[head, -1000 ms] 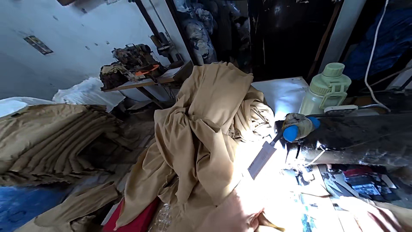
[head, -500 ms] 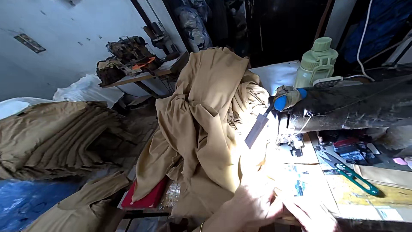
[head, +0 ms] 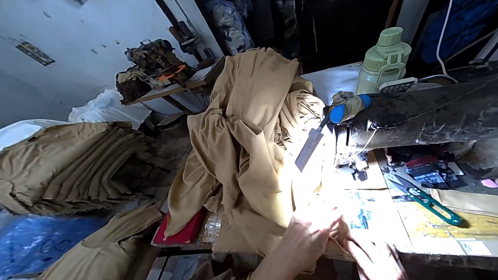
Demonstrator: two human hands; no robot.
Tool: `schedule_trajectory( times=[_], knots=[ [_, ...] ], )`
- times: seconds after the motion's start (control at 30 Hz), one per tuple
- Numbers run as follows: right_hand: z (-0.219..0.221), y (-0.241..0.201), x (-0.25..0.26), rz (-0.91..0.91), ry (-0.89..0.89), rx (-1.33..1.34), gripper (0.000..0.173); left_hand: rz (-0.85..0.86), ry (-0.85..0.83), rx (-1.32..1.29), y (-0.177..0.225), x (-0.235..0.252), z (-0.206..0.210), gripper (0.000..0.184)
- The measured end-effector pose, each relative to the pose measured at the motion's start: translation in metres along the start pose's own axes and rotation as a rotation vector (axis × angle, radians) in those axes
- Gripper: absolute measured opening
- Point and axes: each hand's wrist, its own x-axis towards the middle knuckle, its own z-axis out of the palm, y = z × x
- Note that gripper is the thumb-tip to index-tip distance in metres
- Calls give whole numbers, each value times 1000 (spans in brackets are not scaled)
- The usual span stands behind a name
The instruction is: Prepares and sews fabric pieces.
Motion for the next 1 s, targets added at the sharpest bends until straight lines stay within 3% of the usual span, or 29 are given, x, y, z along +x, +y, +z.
schedule_trajectory(
  times=[0.1, 0.23, 0.43, 0.6, 0.67, 0.73, 0.8, 0.87, 1.0],
  knots=[
    [-3, 0, -1, 18, -10, 28, 19, 16, -38, -202, 3, 8, 21, 35],
    [-2, 2, -3, 50, -6, 85, 19, 34, -68, -249, -1, 3, 26, 33],
    [-5, 0, 8, 16, -72, 7, 24, -144, -121, -228, 1, 47, 11, 36],
    [-4, -1, 8, 31, -48, -8, 23, 96, 97, 30, -7, 108, 49, 23],
    [2, 3, 3, 24, 2, -6, 23, 8, 32, -63, 2, 96, 21, 20],
    [10, 7, -2, 10, 56, -11, 23, -188, -53, -278, 12, 75, -15, 24],
    [14, 8, -6, 21, 84, 3, 21, -259, -102, -394, -4, 57, -2, 27],
    [15, 5, -10, 57, 98, 45, 21, -221, -176, -464, -17, 30, 20, 32],
    [15, 4, -13, 87, 127, 56, 18, -34, 62, -421, -19, 1, 49, 24]
  ],
)
